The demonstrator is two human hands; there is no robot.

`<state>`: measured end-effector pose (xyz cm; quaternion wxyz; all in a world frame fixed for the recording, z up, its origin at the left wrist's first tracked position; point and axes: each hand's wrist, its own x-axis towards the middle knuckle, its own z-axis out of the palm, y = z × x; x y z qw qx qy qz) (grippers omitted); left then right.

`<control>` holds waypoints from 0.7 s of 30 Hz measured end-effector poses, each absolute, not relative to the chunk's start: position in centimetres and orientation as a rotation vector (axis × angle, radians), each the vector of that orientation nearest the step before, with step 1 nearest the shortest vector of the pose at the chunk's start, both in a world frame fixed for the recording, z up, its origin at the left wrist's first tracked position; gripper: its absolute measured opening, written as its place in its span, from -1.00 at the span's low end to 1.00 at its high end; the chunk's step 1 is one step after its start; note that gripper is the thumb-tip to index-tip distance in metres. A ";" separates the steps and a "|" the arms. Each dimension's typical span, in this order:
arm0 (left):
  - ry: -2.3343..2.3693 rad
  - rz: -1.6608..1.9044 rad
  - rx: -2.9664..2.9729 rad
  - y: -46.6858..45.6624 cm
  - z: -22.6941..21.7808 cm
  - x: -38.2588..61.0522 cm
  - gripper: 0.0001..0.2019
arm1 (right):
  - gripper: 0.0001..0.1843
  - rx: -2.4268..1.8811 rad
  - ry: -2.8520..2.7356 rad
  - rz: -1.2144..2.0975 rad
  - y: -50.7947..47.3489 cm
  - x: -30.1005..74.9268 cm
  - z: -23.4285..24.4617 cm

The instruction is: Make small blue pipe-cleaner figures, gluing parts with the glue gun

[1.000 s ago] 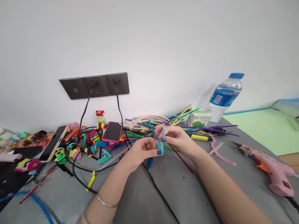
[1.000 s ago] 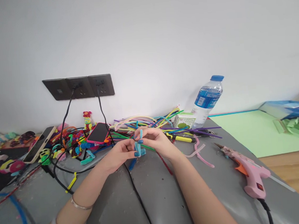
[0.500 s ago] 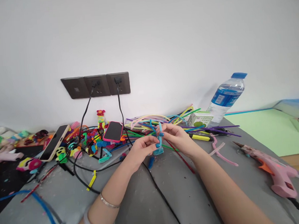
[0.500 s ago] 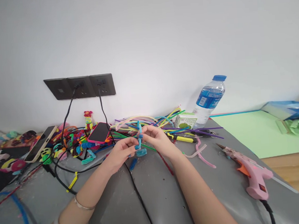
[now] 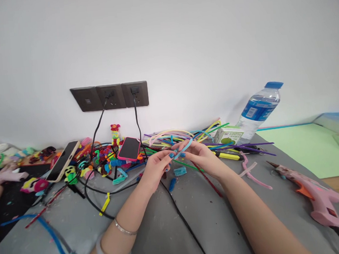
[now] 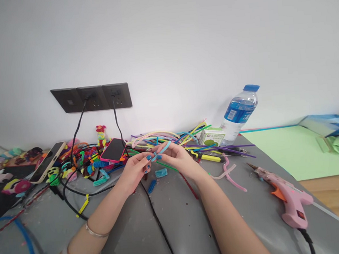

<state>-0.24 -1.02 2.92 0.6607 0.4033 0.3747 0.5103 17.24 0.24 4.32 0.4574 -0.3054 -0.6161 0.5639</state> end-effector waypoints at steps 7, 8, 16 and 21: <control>0.904 1.262 0.902 -0.7 2.4 -0.3 -0.69 | -0.74 -0.768 -1.620 1.265 0.2 17.0 4.0; 0.899 1.267 0.902 -0.8 2.4 -0.3 -0.69 | -0.74 -0.773 -1.642 1.233 0.2 17.0 4.0; 0.887 1.226 0.878 -0.9 2.6 -0.2 -0.61 | -0.73 -0.743 -1.621 1.240 0.2 16.6 3.7; 0.924 1.173 0.914 -0.8 2.5 -0.2 -0.65 | -0.72 -0.728 -1.603 1.246 0.1 16.5 3.8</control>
